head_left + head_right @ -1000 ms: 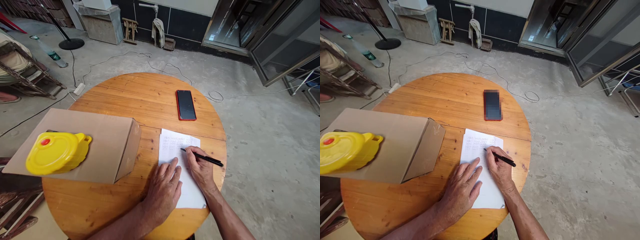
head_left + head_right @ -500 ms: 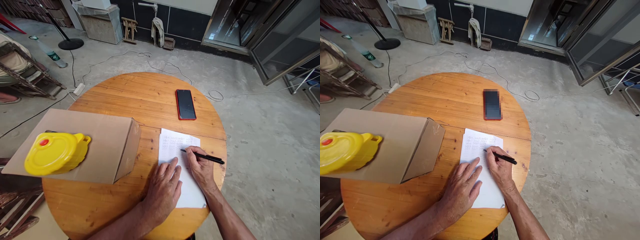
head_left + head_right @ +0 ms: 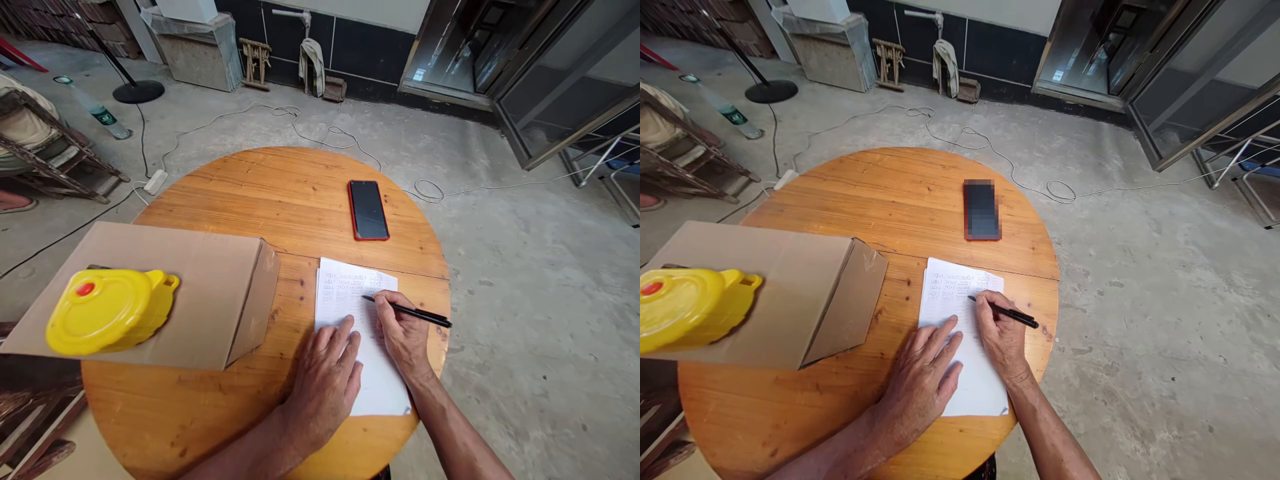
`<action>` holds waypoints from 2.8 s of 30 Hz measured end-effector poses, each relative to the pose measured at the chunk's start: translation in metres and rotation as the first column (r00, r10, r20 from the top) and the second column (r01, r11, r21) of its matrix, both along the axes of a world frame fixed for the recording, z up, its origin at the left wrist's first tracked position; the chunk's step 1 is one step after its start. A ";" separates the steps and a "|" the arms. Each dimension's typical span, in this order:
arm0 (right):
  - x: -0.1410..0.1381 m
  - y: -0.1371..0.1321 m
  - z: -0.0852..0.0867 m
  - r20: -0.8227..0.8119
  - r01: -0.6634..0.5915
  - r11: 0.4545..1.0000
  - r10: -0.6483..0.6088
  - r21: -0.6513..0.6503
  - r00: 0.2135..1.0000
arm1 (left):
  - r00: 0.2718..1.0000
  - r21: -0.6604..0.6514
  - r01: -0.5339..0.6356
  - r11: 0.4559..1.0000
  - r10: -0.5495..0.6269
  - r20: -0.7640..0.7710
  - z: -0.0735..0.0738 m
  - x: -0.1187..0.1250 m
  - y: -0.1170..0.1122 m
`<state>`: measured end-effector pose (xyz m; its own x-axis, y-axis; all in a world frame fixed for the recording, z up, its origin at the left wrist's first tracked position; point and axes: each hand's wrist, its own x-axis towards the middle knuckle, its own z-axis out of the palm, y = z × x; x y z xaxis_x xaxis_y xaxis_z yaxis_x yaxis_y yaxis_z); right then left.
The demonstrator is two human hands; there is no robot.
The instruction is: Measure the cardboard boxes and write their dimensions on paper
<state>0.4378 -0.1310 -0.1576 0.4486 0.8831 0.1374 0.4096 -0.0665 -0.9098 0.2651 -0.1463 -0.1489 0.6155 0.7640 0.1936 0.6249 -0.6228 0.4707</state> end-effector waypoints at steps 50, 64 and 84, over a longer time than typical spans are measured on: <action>-0.009 0.008 0.004 0.813 -0.337 0.930 0.309 -0.149 0.493 | 0.999 -0.073 0.011 0.997 -0.008 0.050 0.001 -0.001 0.001; -0.002 -0.065 0.009 0.703 -0.310 0.951 0.209 0.017 0.680 | 0.996 -0.146 0.059 0.988 -0.049 0.075 0.033 -0.026 -0.019; -0.029 -0.054 0.004 0.846 -0.181 0.970 0.233 -0.164 0.480 | 0.411 -0.079 -0.866 0.494 0.792 0.452 0.043 -0.235 0.009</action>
<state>0.4085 -0.1854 -0.1538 -0.0623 0.9506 0.3041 0.9897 0.0981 -0.1039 0.0300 -0.1374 -0.1055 -0.4638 0.7953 0.3903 0.6615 0.0178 0.7497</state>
